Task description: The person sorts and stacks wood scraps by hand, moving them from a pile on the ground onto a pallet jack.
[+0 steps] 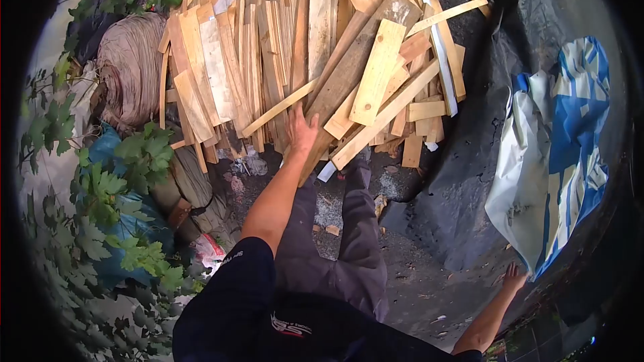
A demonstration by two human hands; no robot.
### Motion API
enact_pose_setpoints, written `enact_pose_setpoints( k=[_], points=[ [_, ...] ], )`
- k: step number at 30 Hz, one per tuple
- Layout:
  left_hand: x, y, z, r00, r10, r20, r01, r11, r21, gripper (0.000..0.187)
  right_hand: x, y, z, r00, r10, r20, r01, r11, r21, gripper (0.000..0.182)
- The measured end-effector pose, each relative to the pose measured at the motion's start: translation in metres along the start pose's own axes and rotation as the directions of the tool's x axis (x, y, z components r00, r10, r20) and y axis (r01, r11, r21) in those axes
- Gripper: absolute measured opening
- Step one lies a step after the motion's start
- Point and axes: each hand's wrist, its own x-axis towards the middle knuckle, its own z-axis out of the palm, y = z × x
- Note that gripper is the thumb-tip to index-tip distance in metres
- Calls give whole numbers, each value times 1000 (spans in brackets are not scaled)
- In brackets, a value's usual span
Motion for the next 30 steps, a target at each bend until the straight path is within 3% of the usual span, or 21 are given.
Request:
enact_pose_setpoints(
  k=[1, 3, 4, 5, 7, 9, 11, 12, 14, 17, 18, 19, 21, 24, 26, 30],
  points=[
    [-8, -28, 11, 994, -71, -86, 69, 997, -27, 73, -32, 70, 20, 977, 165, 135, -142, 975, -170, 85],
    [-35, -44, -6, 987, -160, 30, 157, 982, 104, 77, -121, 188, 102, 866, 359, 349, -179, 873, -454, 93],
    [-46, -47, -10, 976, -201, 83, 185, 968, 167, 79, -139, 243, 135, 737, 401, 544, 22, 790, -612, 98],
    [-54, -52, -8, 980, -175, 94, 158, 973, 169, 81, -189, 283, 198, 739, 478, 475, -76, 759, -646, 100],
    [-69, -69, -3, 984, -136, 117, 113, 977, 183, 84, -240, 355, 289, 523, 644, 558, -100, 697, -711, 101],
    [-68, -73, 3, 988, -109, 109, 86, 977, 196, 85, -260, 430, 354, 368, 682, 632, -176, 718, -673, 103],
    [-67, -72, 3, 986, -97, 134, 71, 980, 186, 86, -280, 476, 399, 394, 794, 463, -216, 570, -793, 101],
    [-62, -68, 0, 983, -94, 157, 68, 984, 166, 86, -305, 477, 411, 391, 824, 410, -132, 491, -861, 94],
    [-57, -69, 3, 982, -65, 175, 47, 993, 106, 86, -327, 496, 409, 351, 768, 536, -302, 635, -711, 93],
    [-51, -68, 7, 988, 1, 153, -5, 1000, 24, 89, -327, 498, 396, 754, 540, 375, -244, 760, -603, 95],
    [-50, -65, 8, 990, 7, 144, -10, 1000, 22, 91, -318, 493, 387, 783, 507, 361, -277, 803, -528, 86],
    [-49, -62, 8, 991, 13, 133, -16, 1000, 22, 93, -329, 473, 378, 845, 447, 295, -213, 787, -579, 80],
    [-48, -42, -4, 989, 72, 129, -80, 995, 61, 102, -342, 451, 346, 907, 245, 343, -22, 841, -541, 78],
    [-56, -21, -14, 969, 90, 232, -134, 974, 183, 129, -365, 415, 303, 844, 129, 520, 128, 894, -430, 61],
    [-61, -16, -17, 944, 77, 322, -189, 924, 333, 135, -373, 401, 301, 808, 42, 588, 226, 898, -376, 57],
    [-55, -25, -4, 960, 51, 276, -150, 925, 349, 135, -374, 396, 357, 682, -37, 730, 416, 841, -346, 61]
  ],
)
